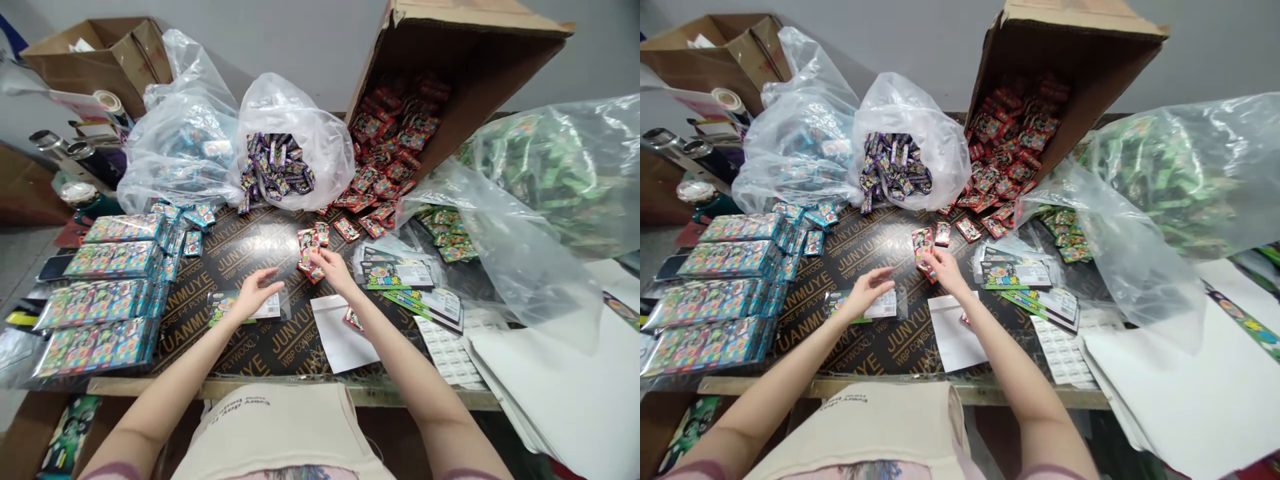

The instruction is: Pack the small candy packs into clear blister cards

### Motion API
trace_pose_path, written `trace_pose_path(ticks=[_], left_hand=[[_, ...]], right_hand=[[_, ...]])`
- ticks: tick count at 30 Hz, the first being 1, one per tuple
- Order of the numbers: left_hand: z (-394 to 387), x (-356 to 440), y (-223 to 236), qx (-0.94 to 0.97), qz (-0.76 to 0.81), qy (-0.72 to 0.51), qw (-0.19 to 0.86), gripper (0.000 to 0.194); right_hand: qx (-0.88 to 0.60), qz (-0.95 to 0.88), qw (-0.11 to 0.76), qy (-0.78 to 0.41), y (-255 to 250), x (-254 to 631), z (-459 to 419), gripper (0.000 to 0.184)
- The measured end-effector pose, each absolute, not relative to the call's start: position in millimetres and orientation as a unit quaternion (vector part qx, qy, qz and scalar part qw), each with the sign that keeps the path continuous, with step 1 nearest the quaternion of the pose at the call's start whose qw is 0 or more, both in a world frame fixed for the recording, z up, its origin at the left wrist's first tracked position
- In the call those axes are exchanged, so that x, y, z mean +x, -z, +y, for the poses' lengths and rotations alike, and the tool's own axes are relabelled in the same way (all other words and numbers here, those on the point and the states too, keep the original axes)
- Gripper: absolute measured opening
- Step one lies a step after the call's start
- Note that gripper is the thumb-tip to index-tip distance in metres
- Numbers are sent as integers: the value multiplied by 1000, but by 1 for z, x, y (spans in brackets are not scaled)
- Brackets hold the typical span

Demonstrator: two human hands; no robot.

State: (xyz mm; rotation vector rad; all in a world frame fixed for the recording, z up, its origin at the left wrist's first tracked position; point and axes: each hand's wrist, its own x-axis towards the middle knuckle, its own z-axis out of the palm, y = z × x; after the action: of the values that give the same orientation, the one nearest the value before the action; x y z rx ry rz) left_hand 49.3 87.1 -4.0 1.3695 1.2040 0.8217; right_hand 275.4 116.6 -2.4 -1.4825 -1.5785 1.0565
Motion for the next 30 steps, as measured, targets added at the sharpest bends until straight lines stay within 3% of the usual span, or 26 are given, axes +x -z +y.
trace_pose_path(ticks=[2,4,6,9,10,15,17,20,23,26,30], left_hand=[[87,58,-1,456,498,-373,637,49],[86,62,-5,374,491,-391,683,47],[84,62,-8,339,494,-402,692,44],[78,57,-12,340,503,-389,693,41],[76,55,-12,351,505,-380,691,42],[68,48,-8,434,494,-328,678,44],[68,40,-3,513,493,-302,635,48],[66,23,7,697,499,-239,456,54],[62,8,18,821,471,-128,297,96],[57,2,26,849,454,-93,254,110],[56,-1,25,837,456,-143,267,116]], right_hand=[[-496,-578,347,-548,-5,256,97,45],[-466,-588,324,-576,-9,243,78,46],[-481,-634,337,-503,-11,239,64,53],[-484,-711,355,-367,-13,242,53,93],[-470,-734,345,-347,-14,243,51,99],[-437,-762,334,-342,-16,239,47,77],[-456,-748,354,-328,-12,239,47,74],[-492,-746,360,-268,0,244,49,71],[-521,-768,296,-225,14,250,48,70],[-523,-788,247,-213,26,253,42,69],[-484,-790,267,-264,30,250,36,76]])
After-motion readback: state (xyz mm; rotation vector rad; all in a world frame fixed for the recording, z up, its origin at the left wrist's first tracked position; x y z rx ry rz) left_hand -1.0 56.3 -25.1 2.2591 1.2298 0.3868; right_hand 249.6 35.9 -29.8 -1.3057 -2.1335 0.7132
